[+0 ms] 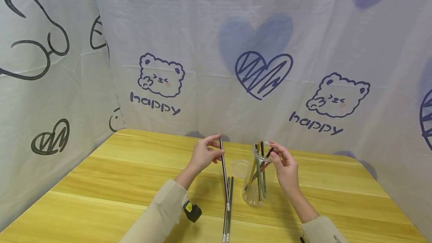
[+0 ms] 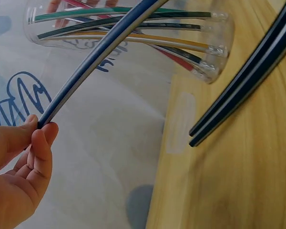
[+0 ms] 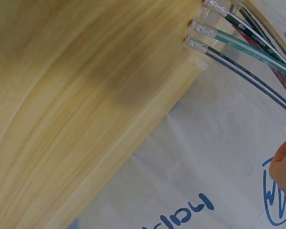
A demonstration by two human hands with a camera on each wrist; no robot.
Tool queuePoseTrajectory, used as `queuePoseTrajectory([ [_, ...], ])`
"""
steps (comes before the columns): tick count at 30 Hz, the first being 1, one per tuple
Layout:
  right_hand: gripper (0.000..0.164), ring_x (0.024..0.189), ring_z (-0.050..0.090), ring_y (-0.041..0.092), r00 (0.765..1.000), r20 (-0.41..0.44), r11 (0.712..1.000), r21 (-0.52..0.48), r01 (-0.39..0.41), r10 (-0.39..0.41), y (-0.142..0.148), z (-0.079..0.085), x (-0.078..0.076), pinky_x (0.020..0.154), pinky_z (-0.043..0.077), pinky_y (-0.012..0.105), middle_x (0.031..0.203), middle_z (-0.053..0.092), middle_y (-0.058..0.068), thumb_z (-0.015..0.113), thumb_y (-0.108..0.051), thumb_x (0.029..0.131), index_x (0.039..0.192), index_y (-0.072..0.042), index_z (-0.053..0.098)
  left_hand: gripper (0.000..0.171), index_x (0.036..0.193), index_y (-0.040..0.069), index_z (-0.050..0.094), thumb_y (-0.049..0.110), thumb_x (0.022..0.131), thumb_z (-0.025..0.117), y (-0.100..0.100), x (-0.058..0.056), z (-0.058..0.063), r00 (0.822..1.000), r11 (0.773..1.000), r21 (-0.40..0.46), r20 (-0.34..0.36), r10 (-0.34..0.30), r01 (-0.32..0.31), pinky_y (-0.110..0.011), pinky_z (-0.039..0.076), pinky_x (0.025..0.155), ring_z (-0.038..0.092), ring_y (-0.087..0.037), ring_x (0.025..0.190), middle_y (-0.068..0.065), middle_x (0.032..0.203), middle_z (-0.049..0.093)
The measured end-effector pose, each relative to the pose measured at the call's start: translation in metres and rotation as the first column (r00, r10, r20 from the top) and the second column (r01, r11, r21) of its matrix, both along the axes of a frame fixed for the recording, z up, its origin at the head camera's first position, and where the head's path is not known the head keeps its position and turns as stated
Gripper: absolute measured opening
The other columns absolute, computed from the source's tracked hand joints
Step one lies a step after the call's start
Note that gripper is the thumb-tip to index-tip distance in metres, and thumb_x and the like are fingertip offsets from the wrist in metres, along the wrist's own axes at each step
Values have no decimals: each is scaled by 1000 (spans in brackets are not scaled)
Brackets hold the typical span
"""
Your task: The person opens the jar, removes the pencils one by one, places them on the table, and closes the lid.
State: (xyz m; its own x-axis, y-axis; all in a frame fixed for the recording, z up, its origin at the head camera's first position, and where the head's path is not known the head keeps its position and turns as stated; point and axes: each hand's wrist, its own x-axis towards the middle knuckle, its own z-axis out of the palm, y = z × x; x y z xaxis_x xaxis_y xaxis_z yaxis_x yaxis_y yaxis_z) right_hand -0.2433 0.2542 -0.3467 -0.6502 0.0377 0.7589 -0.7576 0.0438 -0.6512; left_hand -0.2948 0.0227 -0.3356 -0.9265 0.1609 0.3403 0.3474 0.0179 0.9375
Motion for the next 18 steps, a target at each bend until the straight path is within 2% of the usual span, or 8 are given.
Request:
queuePoseTrajectory([
  [6, 25, 95, 54, 10, 1000, -15, 1000, -5, -16, 16, 1, 0, 0, 76, 46, 15, 116, 57, 2, 40, 12, 88, 110, 15, 50, 52, 122, -1, 52, -10, 73, 66, 1, -1, -5, 999, 997, -73, 30, -20, 22, -26, 50, 43, 57, -17, 46, -11, 80, 58],
  [18, 24, 95, 54, 10, 1000, -16, 1000, -12, -22, 22, 0, 0, 1, 75, 47, 15, 116, 57, 2, 39, 12, 88, 110, 14, 50, 52, 120, -3, 53, -12, 70, 68, 6, -5, -21, 992, 990, -125, 112, -56, 70, -28, 50, 42, 55, -15, 42, -12, 76, 59],
])
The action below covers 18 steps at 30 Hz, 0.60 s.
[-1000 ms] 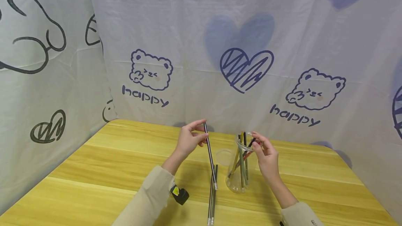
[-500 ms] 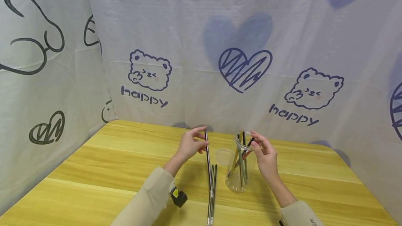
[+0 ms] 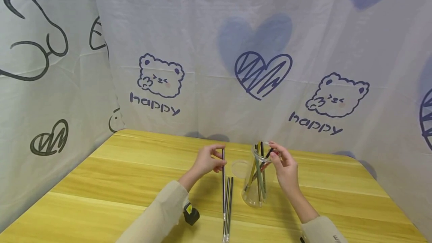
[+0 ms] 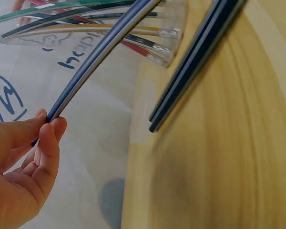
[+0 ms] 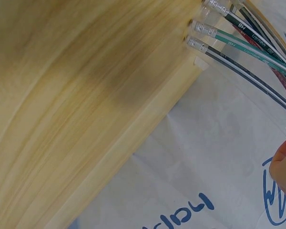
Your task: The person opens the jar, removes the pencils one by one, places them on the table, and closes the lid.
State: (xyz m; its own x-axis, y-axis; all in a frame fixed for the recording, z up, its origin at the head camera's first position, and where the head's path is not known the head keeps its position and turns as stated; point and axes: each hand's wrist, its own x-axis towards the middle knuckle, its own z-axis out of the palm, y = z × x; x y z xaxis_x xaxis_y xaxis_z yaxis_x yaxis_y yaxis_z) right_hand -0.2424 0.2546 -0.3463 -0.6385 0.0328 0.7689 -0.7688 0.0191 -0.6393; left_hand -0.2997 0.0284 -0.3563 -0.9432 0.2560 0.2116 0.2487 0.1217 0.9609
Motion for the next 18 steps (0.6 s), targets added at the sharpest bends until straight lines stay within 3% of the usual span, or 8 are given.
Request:
queuePoseTrajectory([
  [10, 24, 97, 55, 11, 1000, -2, 1000, -2, -9, 9, 0, 0, 0, 76, 46, 16, 117, 57, 2, 40, 11, 88, 110, 13, 51, 52, 117, -6, 53, -14, 68, 68, 2, -4, -15, 998, 999, -44, 62, -12, 14, -32, 51, 43, 54, -16, 41, -10, 70, 57],
  [18, 24, 96, 55, 10, 1000, -2, 1000, 0, -12, 12, -1, 1, 0, 76, 46, 16, 116, 57, 2, 40, 11, 89, 110, 12, 51, 48, 115, -7, 53, -14, 70, 67, 3, 1, -21, 994, 992, -118, 103, -26, 38, -33, 51, 43, 53, -15, 40, -9, 65, 56],
])
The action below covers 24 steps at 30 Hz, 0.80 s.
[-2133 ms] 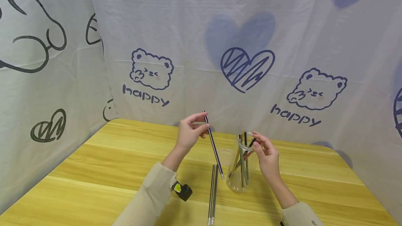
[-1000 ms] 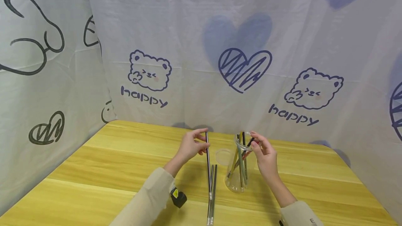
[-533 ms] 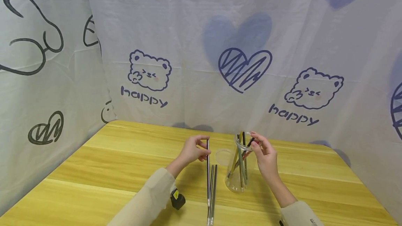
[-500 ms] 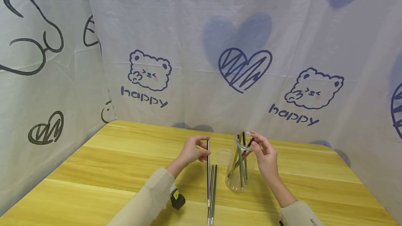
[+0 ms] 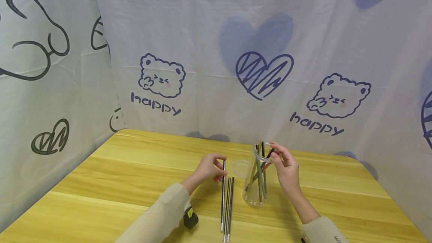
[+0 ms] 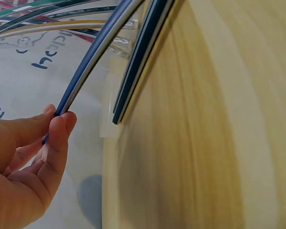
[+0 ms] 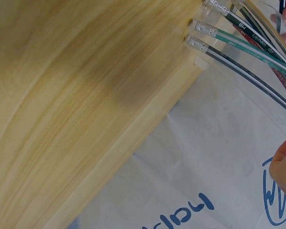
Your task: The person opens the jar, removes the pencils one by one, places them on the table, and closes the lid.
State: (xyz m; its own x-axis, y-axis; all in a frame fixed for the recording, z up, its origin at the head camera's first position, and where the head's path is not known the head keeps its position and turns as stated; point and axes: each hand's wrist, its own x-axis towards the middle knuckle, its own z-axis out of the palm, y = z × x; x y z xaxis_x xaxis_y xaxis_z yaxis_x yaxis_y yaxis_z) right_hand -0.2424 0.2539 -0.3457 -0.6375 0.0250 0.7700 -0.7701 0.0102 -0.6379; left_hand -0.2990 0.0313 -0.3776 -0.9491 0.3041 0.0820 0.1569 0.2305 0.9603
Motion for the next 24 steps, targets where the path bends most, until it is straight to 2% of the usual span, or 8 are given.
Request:
queuePoseTrajectory([
  [13, 24, 94, 55, 10, 1000, -1, 1000, 5, 7, -7, 1, -2, -1, 76, 46, 16, 116, 57, 1, 39, 11, 89, 110, 13, 51, 41, 112, -13, 51, -19, 73, 60, 4, 6, -5, 996, 996, -64, 73, -57, 61, -34, 51, 43, 51, -17, 38, -15, 61, 57],
  [24, 25, 96, 54, 11, 1000, 11, 1000, 16, 26, -26, 0, -1, 2, 82, 44, 16, 116, 57, 0, 40, 10, 89, 111, 11, 52, 42, 113, -10, 51, -16, 73, 62, 7, 9, -9, 994, 982, -175, 95, -51, 67, -30, 49, 40, 57, -25, 42, -13, 58, 58],
])
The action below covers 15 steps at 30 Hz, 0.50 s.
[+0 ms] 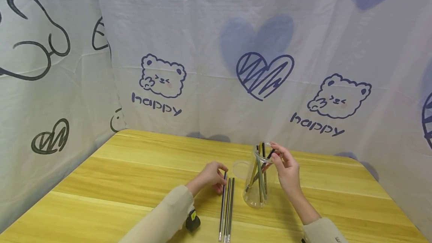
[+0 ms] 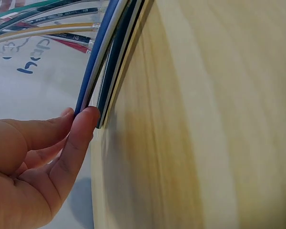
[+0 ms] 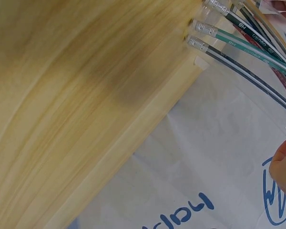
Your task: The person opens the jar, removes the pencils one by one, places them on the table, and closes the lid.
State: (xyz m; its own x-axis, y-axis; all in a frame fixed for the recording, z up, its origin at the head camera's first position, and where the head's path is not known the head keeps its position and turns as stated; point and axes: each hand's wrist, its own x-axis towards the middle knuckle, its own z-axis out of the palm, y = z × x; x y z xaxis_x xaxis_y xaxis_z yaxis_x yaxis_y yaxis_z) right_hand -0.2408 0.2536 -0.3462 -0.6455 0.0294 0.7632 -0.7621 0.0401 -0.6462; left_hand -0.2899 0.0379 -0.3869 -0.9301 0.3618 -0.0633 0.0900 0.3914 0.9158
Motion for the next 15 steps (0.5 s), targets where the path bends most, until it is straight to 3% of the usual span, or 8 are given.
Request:
queuePoseTrajectory([
  [6, 25, 95, 54, 12, 1000, -1, 1000, -4, -7, 7, 1, 0, 0, 80, 45, 16, 116, 57, 0, 39, 10, 89, 111, 12, 51, 42, 112, -10, 53, -15, 72, 64, 3, 0, -1, 1000, 998, -62, 3, 17, -16, -29, 49, 39, 56, -22, 39, -13, 54, 58],
  [15, 24, 94, 56, 11, 1000, -7, 1000, -3, -8, 8, 1, 0, -1, 75, 47, 16, 116, 57, 1, 40, 11, 89, 110, 13, 51, 36, 104, -11, 55, -15, 70, 66, 6, 2, 0, 1000, 996, -88, -5, 22, -22, -28, 49, 39, 58, -24, 41, -13, 54, 58],
])
